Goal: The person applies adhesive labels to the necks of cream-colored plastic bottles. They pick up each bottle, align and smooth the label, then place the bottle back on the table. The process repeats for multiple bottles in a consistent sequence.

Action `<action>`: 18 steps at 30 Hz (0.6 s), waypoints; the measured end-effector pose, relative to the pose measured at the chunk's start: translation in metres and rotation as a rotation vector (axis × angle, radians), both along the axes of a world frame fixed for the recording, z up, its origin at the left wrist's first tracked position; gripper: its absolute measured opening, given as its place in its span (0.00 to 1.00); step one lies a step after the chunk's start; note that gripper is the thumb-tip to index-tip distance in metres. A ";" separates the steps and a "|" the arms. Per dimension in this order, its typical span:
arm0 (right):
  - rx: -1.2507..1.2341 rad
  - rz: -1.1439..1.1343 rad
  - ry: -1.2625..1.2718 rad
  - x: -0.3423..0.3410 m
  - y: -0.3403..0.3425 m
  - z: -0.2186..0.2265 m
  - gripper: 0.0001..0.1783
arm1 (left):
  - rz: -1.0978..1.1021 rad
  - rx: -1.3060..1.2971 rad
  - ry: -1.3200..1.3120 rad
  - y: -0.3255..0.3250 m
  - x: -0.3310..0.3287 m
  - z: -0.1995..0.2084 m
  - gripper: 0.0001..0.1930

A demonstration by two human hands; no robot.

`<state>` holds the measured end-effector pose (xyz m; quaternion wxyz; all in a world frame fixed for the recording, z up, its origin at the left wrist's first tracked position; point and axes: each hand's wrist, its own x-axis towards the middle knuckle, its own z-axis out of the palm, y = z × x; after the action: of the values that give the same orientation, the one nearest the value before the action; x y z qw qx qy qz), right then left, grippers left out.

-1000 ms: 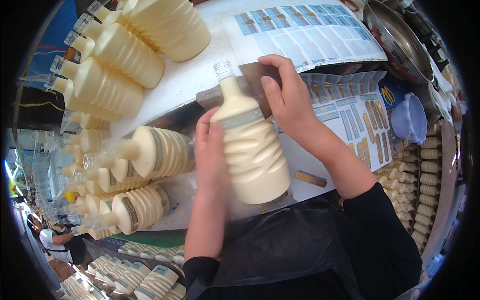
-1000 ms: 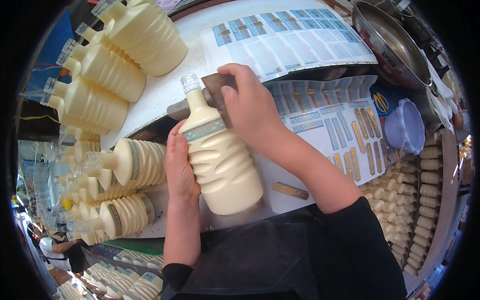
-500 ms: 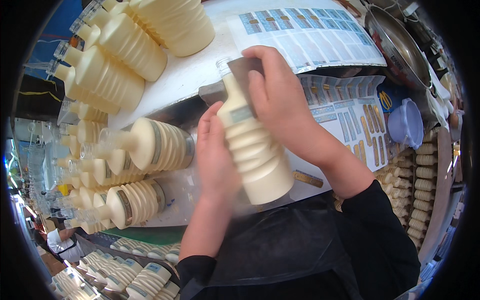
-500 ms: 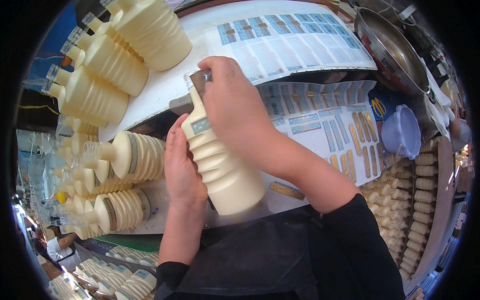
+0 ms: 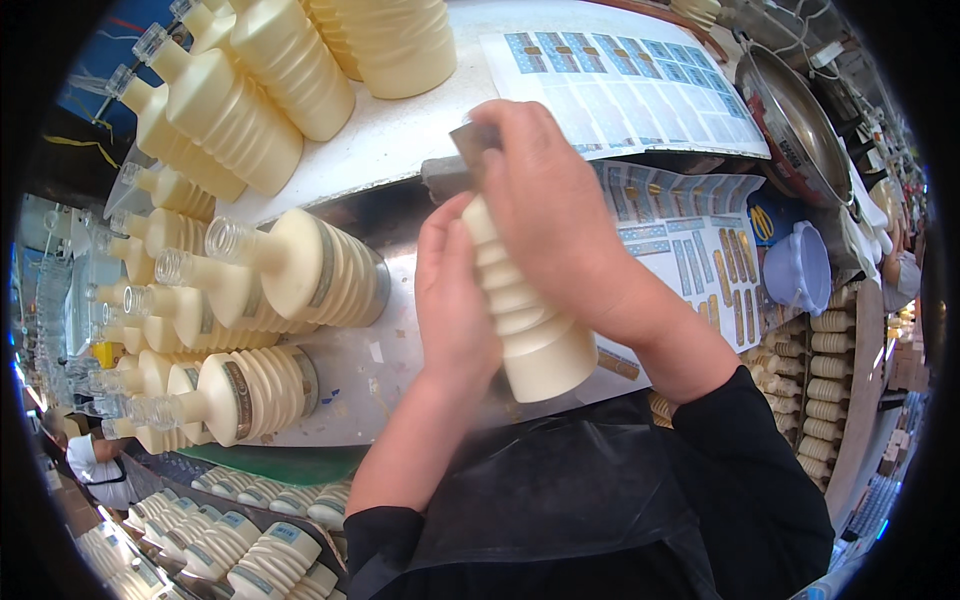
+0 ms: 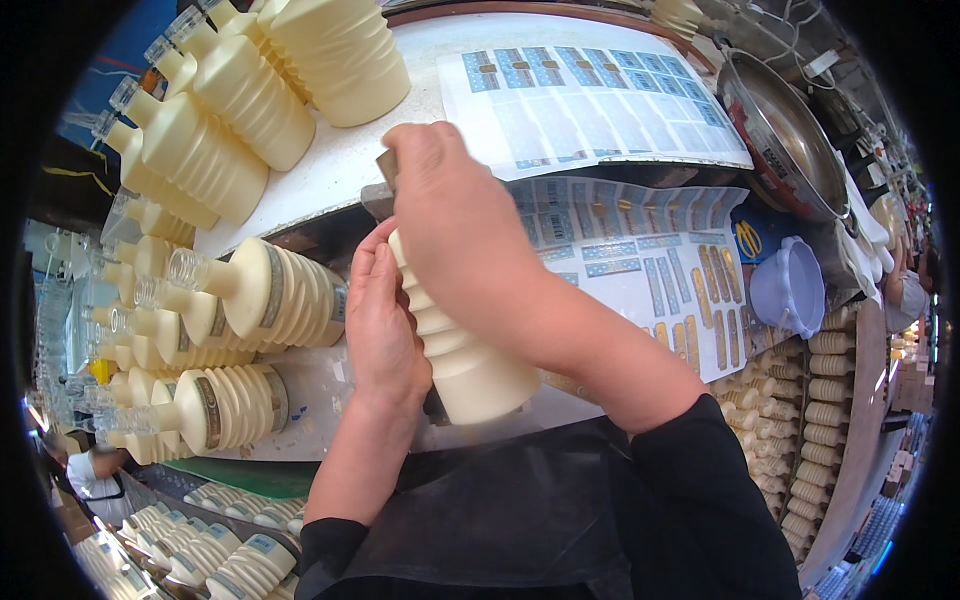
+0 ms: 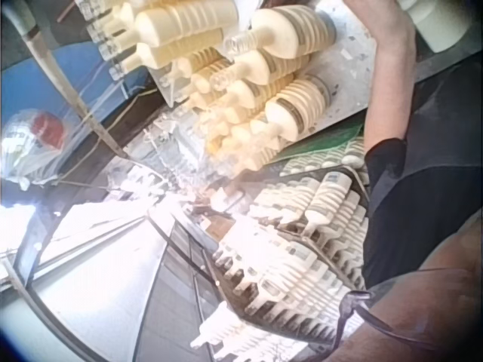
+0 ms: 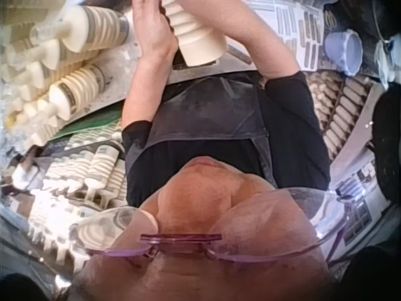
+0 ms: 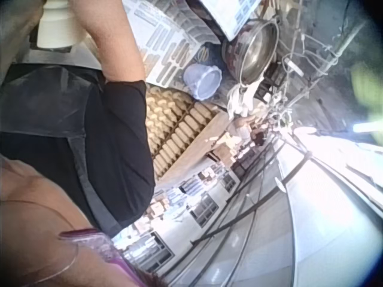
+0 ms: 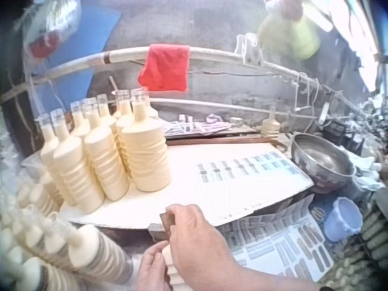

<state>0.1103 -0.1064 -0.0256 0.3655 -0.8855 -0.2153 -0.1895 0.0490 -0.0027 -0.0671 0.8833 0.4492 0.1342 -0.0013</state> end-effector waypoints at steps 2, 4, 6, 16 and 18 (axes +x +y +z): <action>0.006 0.048 0.010 -0.001 0.003 0.000 0.19 | 0.011 0.066 -0.014 0.001 0.002 -0.003 0.21; -0.039 0.005 0.022 0.000 0.000 0.000 0.19 | 0.031 0.140 -0.055 0.006 0.005 -0.014 0.23; -0.047 -0.024 0.008 0.003 -0.009 -0.004 0.18 | -0.002 0.145 -0.068 0.009 0.004 -0.015 0.26; 0.278 -0.079 0.078 0.012 -0.050 -0.047 0.18 | -0.086 0.291 -0.006 0.011 0.011 -0.018 0.17; 0.343 -0.083 0.077 0.014 -0.051 -0.058 0.18 | -0.064 0.233 -0.040 0.013 0.009 -0.020 0.17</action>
<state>0.1239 -0.1575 -0.0833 0.5111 -0.8248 -0.1288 -0.2045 0.0579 0.0100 -0.0873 0.8270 0.5529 0.1014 -0.0050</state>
